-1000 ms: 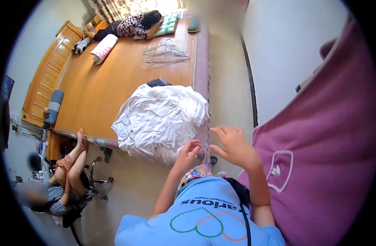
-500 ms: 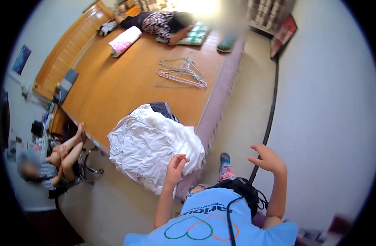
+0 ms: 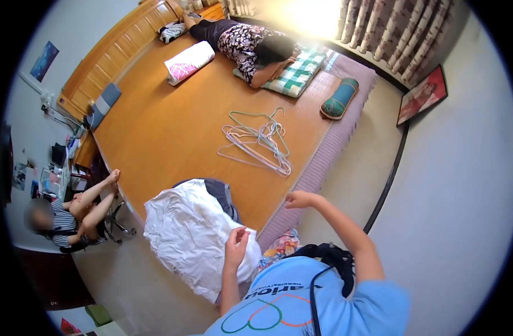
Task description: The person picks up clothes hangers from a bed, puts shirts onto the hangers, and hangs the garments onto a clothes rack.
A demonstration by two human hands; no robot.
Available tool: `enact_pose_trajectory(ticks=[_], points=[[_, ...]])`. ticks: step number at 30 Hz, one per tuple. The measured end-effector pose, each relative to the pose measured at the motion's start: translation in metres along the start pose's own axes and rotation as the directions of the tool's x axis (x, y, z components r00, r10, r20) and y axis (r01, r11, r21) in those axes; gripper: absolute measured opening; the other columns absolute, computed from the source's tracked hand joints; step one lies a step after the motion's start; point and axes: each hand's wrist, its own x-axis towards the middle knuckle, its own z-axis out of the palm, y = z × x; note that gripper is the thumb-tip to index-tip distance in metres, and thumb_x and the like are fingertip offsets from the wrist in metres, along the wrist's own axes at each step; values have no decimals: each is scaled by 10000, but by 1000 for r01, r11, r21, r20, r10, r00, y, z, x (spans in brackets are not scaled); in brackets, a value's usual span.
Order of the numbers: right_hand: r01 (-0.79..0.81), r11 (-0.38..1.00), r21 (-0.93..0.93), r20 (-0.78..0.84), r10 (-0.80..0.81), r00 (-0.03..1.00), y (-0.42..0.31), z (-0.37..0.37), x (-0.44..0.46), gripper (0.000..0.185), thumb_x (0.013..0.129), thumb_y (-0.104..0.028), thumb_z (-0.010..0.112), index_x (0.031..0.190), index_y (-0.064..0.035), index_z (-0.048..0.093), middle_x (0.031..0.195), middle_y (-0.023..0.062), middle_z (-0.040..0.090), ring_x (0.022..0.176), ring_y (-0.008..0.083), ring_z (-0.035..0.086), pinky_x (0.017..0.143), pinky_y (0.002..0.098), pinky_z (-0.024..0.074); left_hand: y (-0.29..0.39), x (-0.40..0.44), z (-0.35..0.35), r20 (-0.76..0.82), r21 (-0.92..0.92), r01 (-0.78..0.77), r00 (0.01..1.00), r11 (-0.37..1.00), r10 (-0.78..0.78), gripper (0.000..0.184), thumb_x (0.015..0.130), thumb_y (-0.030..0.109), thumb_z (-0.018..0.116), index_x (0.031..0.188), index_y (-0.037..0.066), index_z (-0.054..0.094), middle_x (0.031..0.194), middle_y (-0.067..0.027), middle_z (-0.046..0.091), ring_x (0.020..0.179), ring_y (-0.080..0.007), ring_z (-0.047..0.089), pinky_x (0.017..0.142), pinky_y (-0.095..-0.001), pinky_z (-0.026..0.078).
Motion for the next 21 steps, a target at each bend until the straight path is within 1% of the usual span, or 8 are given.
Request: enact_pose_trajectory(ticks=[3,5,8,10,12,14,15,21], points=[[-21,912,409,-90,63,994,24,-38,49,380,668,-280,587,913,4,525,830,162,573,786,216,554,710,294,428,26,44,6,-57,76,25,998,997,-20,221,746,127,530,925,2,494,805,-91,561,777,-167,538,694,-283,410],[-121,904,409,-218,226,950,62,-38,90,407,626,-316,616,878,-6,536,828,167,563,797,236,548,705,295,432,53,60,4,-81,274,-40,995,961,65,233,737,123,538,929,-1,492,806,-107,554,787,-190,535,701,-280,408],[-288,942,173,-260,326,909,93,-57,133,477,579,-343,643,907,-21,515,896,157,528,853,261,526,723,345,428,56,75,9,-157,182,62,987,981,-33,248,726,113,544,936,-6,487,810,-117,550,786,-206,533,706,-279,406],[-388,916,98,-251,400,882,106,-68,164,517,566,-348,650,942,-29,494,941,152,498,889,273,506,733,376,419,36,77,18,-280,247,169,955,954,-97,206,746,68,514,938,-3,490,819,-81,553,790,-139,521,715,-247,406],[-557,831,6,-215,545,811,119,-91,193,593,564,-358,657,1015,-44,434,1035,135,429,965,287,459,760,447,391,9,73,38,-472,212,311,863,926,-182,223,738,97,529,932,-5,488,788,-110,546,760,-191,529,704,-281,406],[-612,789,47,-198,608,769,146,-96,234,641,538,-366,692,1017,-44,413,1073,140,412,993,285,441,795,411,394,7,73,68,-575,142,524,734,840,-360,197,778,126,494,927,-3,487,811,-100,552,746,-166,520,695,-276,408],[-644,760,85,-204,646,735,154,-93,251,629,539,-358,697,1007,-47,416,1075,135,413,989,280,442,800,415,388,-19,64,86,-589,-3,520,690,854,-422,204,791,130,473,945,-4,477,820,-95,556,750,-161,522,688,-274,410],[-661,747,71,-187,661,727,165,-94,290,641,536,-340,702,1017,-49,394,1023,104,445,985,245,429,812,440,345,9,106,140,-447,166,614,744,772,-497,223,804,103,420,1003,10,457,848,-121,558,752,-205,536,665,-277,415]])
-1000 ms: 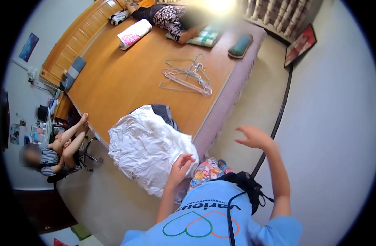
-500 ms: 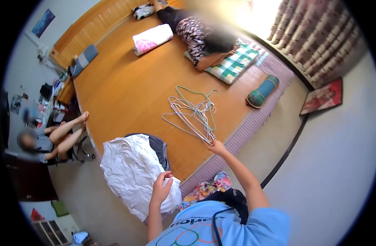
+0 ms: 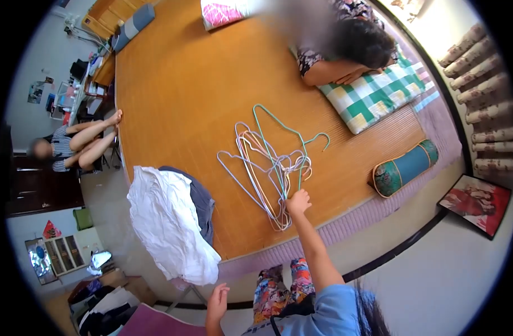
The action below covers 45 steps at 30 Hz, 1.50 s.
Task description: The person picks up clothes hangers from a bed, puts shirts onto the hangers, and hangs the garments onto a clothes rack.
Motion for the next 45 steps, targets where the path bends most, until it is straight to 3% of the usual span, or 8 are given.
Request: enact_pose_trajectory(ticks=[2,12,26,31,34,35,36,45], points=[[8,1000,-10,31,-8,999,5,-2,-3,655,523,-346,705,1017,-48,393,1014,99,453,990,240,431,818,468,328,26,-2,-1,-26,-13,38,999,999,-38,227,816,99,406,1013,-5,451,846,-89,559,730,-126,503,647,-228,392],[173,950,-261,9,-177,984,18,-73,-10,860,612,-428,592,1212,42,195,1134,148,423,1037,235,433,890,564,177,38,-20,5,-209,-5,61,976,998,-61,240,778,132,463,986,12,471,834,-119,550,759,-245,537,671,-314,420],[287,865,-412,-285,-421,861,14,-140,-41,560,677,-465,507,1010,-22,426,956,143,518,908,286,503,821,601,218,15,-94,6,-517,-96,22,853,995,-69,260,750,200,497,953,38,491,824,-123,553,775,-284,524,654,-364,413],[554,740,-381,-416,-673,611,14,-148,-54,259,595,-238,623,735,-45,522,750,126,510,701,288,499,545,374,395,-12,-115,13,-573,-87,-43,820,995,-15,235,751,172,499,943,35,493,815,-125,547,771,-282,523,664,-353,414],[554,539,-634,-600,-795,87,15,-158,-94,68,643,-129,494,671,-74,467,680,117,491,618,254,482,529,405,343,-19,-120,21,-531,-127,-111,847,986,27,229,750,148,502,946,29,490,806,-126,543,760,-277,524,667,-344,413],[628,595,-502,-436,-801,410,17,-161,-95,611,580,-253,647,1071,3,389,907,154,487,866,304,456,729,457,331,-20,-117,17,-550,-150,-126,835,981,23,231,749,137,505,949,24,489,801,-126,541,754,-274,524,668,-339,413],[605,606,-515,-430,-794,430,17,-167,-119,643,582,-258,652,1089,11,363,918,151,474,884,300,447,775,463,322,-19,-115,15,-517,-149,-152,854,977,55,231,749,137,505,949,24,489,801,-126,541,754,-274,524,668,-339,413],[797,340,-500,-485,-872,68,54,-193,-186,668,624,-266,643,1118,52,326,916,168,441,858,306,441,820,518,302,-5,-95,-33,-410,50,-354,845,934,342,241,732,135,518,936,9,491,815,-136,538,777,-291,512,691,-354,397]])
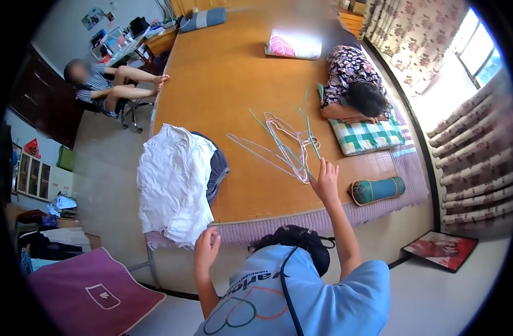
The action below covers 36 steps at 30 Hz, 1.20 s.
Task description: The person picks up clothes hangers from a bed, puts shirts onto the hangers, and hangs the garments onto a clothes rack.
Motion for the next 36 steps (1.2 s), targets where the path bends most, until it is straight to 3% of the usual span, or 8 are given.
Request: enact_pose_trajectory(ticks=[8,15,21,25,30,33,35,36], points=[[133,950,283,-207,-75,975,-45,-75,25,743,539,-166,693,1130,60,303,999,185,428,890,312,441,870,488,279,50,51,-6,-143,154,-359,914,920,381,312,677,99,563,967,30,473,1016,-117,449,964,-289,426,801,-373,332],[361,887,287,-240,-298,924,-65,-100,12,686,530,-146,700,1080,50,340,976,180,455,963,322,435,866,487,304,84,114,-30,-308,420,-357,809,835,501,464,670,242,592,1049,30,428,1161,-133,376,1114,-323,298,904,-495,192],[410,842,351,-349,-289,892,-75,-102,13,745,521,-97,710,1132,39,306,1047,164,461,587,182,460,784,402,398,42,118,16,268,-48,-393,881,918,391,517,750,365,506,1117,21,389,1160,-149,381,1111,-268,324,914,-346,254],[410,784,465,-465,-178,867,-83,-104,35,778,515,-81,710,1160,33,290,1042,160,471,562,147,427,522,254,398,52,81,69,489,-701,71,773,710,405,563,835,447,283,1201,20,310,1222,-93,332,1178,-181,227,974,-296,141],[427,766,480,-463,-191,865,-88,-105,52,755,510,-80,709,1139,50,312,938,160,488,592,159,454,684,319,418,65,69,102,756,-639,412,493,649,431,654,785,480,390,1223,16,247,1215,-127,318,1131,-204,293,938,-296,207],[405,761,507,-437,-178,882,-88,-100,53,715,513,-102,714,1111,54,355,813,127,488,627,184,482,847,392,351,68,66,78,651,-734,348,606,583,458,719,737,501,463,1218,12,247,1206,-129,322,1131,-205,286,935,-314,207],[455,765,455,-439,-252,863,-83,-95,53,752,535,-88,703,1164,31,309,1040,156,480,576,144,442,620,266,418,62,62,76,669,-712,356,607,606,430,748,687,470,547,1202,4,270,1190,-121,337,1127,-199,284,921,-328,226],[408,761,504,-410,-205,889,-84,-94,53,688,538,-118,704,1110,50,362,735,89,461,631,213,476,825,413,366,59,60,78,630,-739,315,636,596,445,729,670,420,569,1201,15,277,1185,-112,342,1123,-195,288,909,-329,240]])
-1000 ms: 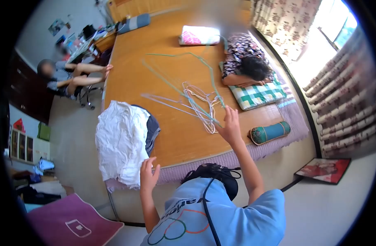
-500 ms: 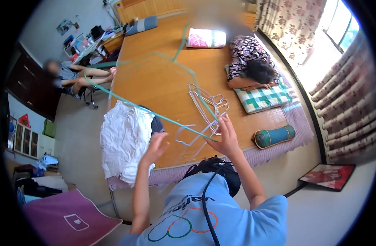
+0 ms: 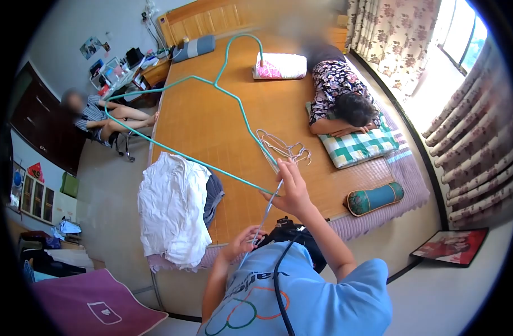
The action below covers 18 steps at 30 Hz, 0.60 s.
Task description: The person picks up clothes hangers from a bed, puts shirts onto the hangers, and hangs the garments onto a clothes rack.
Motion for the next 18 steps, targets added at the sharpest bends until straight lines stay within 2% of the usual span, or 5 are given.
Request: enact_pose_trajectory(ticks=[2,8,13,15,18], points=[[-36,999,-17,12,36,999,2,0,-3,687,538,-118,705,1110,49,362,725,83,454,639,212,478,818,418,369,-8,-3,2,-60,17,35,998,999,-33,692,619,303,587,1201,64,299,1183,-79,350,1119,-188,293,877,-336,272],[-37,960,-276,83,63,995,28,-5,-16,717,534,-126,710,1135,20,347,808,71,481,664,188,475,820,403,362,10,13,17,-78,86,-90,992,992,97,667,592,297,587,1175,88,339,1180,-60,362,1121,-187,297,853,-346,287],[-141,866,-479,92,210,973,50,-26,-30,663,570,-214,672,1113,19,371,714,57,428,705,213,446,836,435,301,2,16,17,-173,158,-32,983,987,60,633,572,280,603,1131,82,381,1150,-50,395,1101,-192,330,844,-357,299],[-294,823,-486,18,345,938,58,-37,-40,698,521,-185,681,1107,22,363,723,74,429,723,239,443,849,444,289,-1,18,12,-231,140,-23,971,990,55,611,569,264,610,1111,79,399,1134,-48,408,1086,-194,348,841,-360,303],[-369,796,-480,-104,366,925,69,-50,-52,674,542,-170,679,1106,22,365,688,57,420,672,220,438,776,391,326,6,28,-3,-421,422,81,900,903,116,507,567,210,622,1026,70,460,1043,-77,437,1016,-208,403,844,-373,306]])
